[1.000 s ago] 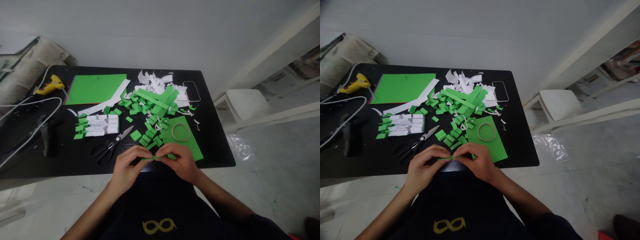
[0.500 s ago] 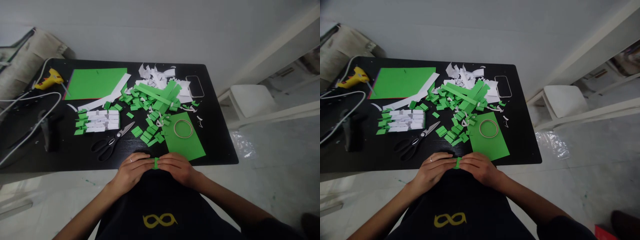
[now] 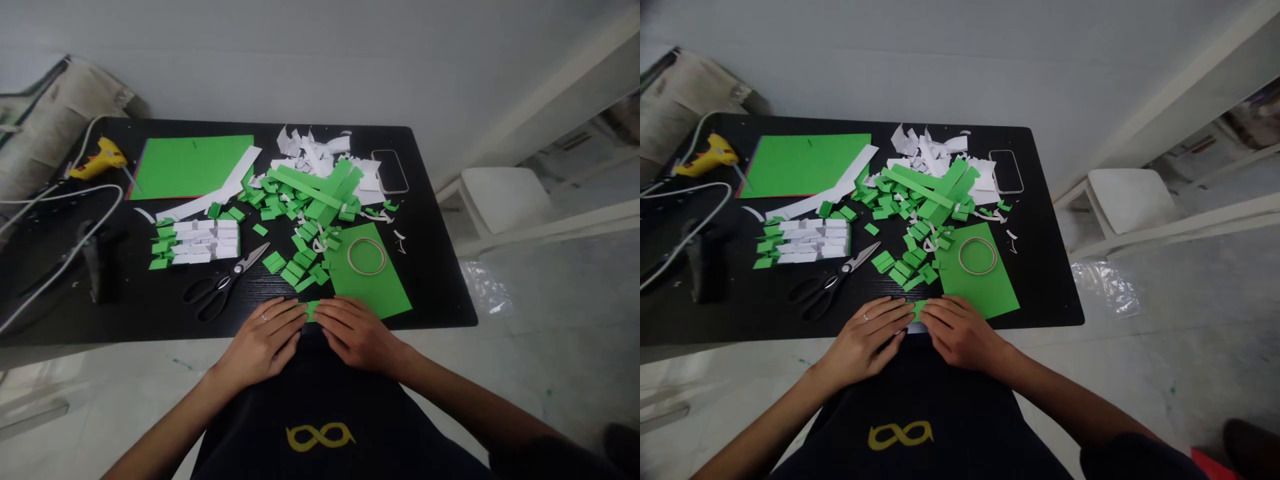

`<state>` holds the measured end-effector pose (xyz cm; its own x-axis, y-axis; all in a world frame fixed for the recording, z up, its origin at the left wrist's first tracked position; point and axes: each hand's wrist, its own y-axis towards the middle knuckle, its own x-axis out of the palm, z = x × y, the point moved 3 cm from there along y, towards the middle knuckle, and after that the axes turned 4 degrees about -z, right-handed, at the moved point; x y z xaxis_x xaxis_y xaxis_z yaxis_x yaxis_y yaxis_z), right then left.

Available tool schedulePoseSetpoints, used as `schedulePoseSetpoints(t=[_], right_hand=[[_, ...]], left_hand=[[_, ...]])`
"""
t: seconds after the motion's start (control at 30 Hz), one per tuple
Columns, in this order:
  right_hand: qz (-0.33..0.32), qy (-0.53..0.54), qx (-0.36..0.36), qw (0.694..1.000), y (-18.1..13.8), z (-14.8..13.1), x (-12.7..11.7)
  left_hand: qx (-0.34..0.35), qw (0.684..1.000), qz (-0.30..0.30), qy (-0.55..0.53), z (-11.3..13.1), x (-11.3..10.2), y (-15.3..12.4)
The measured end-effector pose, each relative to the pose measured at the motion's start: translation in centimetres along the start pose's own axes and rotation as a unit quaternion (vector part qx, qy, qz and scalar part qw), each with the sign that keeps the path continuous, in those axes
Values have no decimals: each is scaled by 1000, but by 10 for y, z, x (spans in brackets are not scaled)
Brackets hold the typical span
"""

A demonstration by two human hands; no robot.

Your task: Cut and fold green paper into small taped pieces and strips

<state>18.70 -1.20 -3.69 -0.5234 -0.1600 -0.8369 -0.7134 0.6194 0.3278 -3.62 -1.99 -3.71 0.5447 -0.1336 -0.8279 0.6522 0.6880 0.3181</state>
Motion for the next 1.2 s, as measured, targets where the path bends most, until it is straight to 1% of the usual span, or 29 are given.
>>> schedulePoseSetpoints(t=[0.27,0.47,0.57,0.7,0.8,1.0,1.1,1.2], right_hand=[[-40,-17,27,999,0,2,3],[-66,-19,25,997,-3,5,5],[-68,13,34,997,-2,6,1],[-36,93,90,991,1,13,-5],[-1,112,129,985,3,18,-6],[54,78,128,987,7,19,1],[60,64,125,988,11,17,3],[51,50,107,992,14,16,3]], left_hand=[[-13,999,-1,38,-4,5,0],[-10,999,-15,27,-8,5,0],[-15,1000,-22,6,-10,3,0],[-32,999,-19,-16,-10,1,1],[-44,999,-18,-12,-9,1,3],[-53,998,-30,4,-6,1,7],[-48,998,-35,9,-6,2,8],[-47,998,-39,24,-6,3,8]])
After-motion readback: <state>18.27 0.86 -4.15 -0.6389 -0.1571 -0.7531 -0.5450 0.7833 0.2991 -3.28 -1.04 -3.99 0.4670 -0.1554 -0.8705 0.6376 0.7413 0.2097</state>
